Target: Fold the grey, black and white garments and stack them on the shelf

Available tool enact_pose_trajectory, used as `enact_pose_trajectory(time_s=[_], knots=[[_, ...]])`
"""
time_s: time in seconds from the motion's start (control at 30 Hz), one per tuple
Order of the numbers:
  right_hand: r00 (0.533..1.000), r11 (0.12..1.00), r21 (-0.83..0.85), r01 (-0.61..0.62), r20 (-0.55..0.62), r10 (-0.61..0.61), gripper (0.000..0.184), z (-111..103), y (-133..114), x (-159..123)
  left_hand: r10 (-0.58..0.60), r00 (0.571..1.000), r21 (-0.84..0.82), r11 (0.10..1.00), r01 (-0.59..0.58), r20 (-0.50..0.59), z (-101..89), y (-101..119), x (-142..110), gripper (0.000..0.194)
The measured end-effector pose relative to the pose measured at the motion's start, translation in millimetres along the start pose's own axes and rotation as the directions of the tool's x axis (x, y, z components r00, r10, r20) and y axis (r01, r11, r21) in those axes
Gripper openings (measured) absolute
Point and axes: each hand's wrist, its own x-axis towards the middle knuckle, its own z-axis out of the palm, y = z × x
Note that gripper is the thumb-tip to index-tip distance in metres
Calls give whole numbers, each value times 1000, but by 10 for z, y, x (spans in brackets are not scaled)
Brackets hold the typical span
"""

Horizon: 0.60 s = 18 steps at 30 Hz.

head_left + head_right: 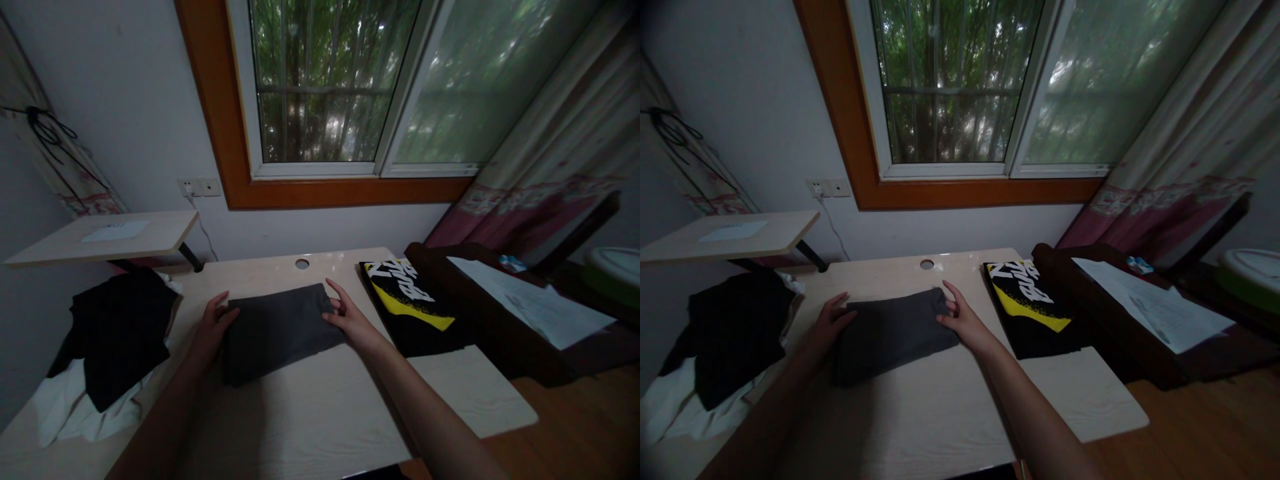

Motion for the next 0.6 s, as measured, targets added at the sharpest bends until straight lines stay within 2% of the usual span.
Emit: enact_pose_trajectory(time_s=[0.1,0.17,0.33,0.6], knots=[[995,996,29,81,-52,-79,99,11,31,36,48,993,-126,990,-62,-107,0,-74,46,72],[992,995,6,96,-84,-96,95,-14,87,79,46,989,-138,988,-65,-141,-10,-145,89,71],[988,966,-256,31,-136,-67,79,-137,232,131,9,995,62,998,-3,-104,-61,-290,195,72],[967,832,-552,49,-182,-178,60,-216,221,8,82,995,167,983,-71,-61,-66,-277,216,65]])
